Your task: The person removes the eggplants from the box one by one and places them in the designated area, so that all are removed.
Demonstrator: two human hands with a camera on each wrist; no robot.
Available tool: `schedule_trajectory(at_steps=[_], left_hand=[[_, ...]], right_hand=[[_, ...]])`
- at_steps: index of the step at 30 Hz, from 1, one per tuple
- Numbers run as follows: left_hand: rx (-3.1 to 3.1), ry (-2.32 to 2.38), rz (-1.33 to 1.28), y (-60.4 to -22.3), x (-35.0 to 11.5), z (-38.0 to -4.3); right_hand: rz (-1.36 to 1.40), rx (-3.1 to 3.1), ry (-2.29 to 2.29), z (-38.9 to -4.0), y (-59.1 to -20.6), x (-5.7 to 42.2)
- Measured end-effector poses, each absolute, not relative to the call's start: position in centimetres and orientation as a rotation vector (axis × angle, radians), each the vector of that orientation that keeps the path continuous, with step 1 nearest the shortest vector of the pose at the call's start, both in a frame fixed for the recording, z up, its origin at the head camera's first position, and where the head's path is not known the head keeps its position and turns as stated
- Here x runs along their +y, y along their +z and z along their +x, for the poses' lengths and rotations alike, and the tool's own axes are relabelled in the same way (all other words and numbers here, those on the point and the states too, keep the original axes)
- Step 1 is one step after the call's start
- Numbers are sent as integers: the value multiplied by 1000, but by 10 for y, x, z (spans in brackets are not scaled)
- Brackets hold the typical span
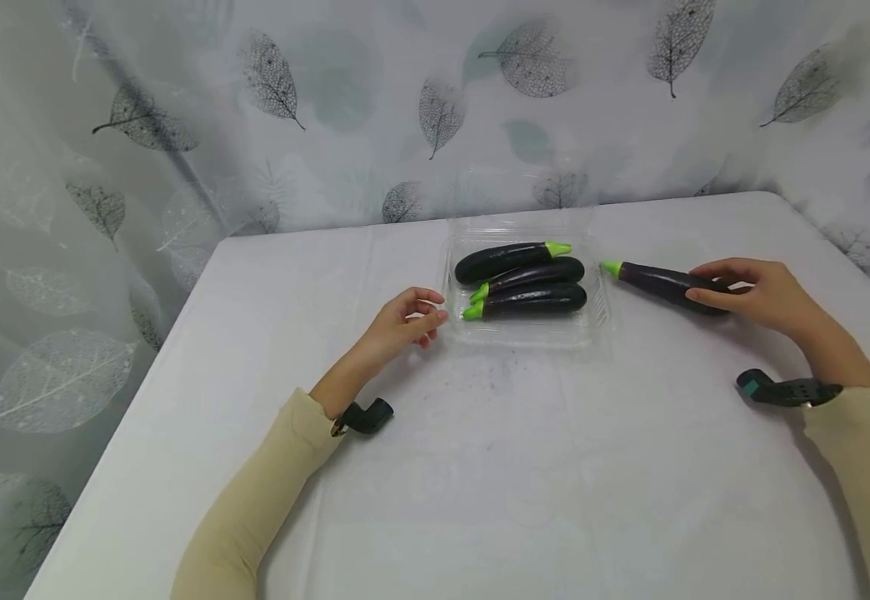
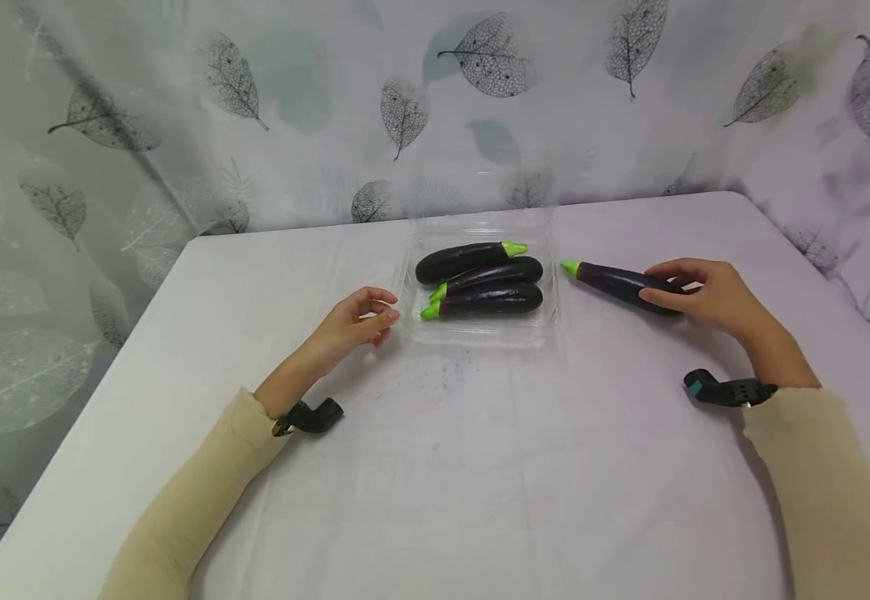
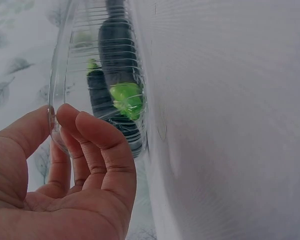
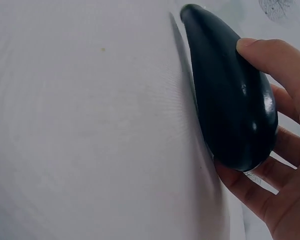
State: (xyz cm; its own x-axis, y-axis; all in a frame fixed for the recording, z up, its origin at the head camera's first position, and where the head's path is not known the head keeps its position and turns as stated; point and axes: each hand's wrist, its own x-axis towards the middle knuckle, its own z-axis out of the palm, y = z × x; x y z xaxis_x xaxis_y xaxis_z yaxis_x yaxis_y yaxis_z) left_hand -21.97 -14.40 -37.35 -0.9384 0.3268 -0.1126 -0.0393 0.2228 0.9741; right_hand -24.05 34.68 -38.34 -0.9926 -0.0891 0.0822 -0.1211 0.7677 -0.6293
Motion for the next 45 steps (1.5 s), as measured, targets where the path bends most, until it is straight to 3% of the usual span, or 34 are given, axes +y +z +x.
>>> schedule_trajectory(at_steps=[45], left_hand=[[2184,1763,251,-371,-146,-219]], right_hand=[[299,-2818,1088,-246,-379,321]])
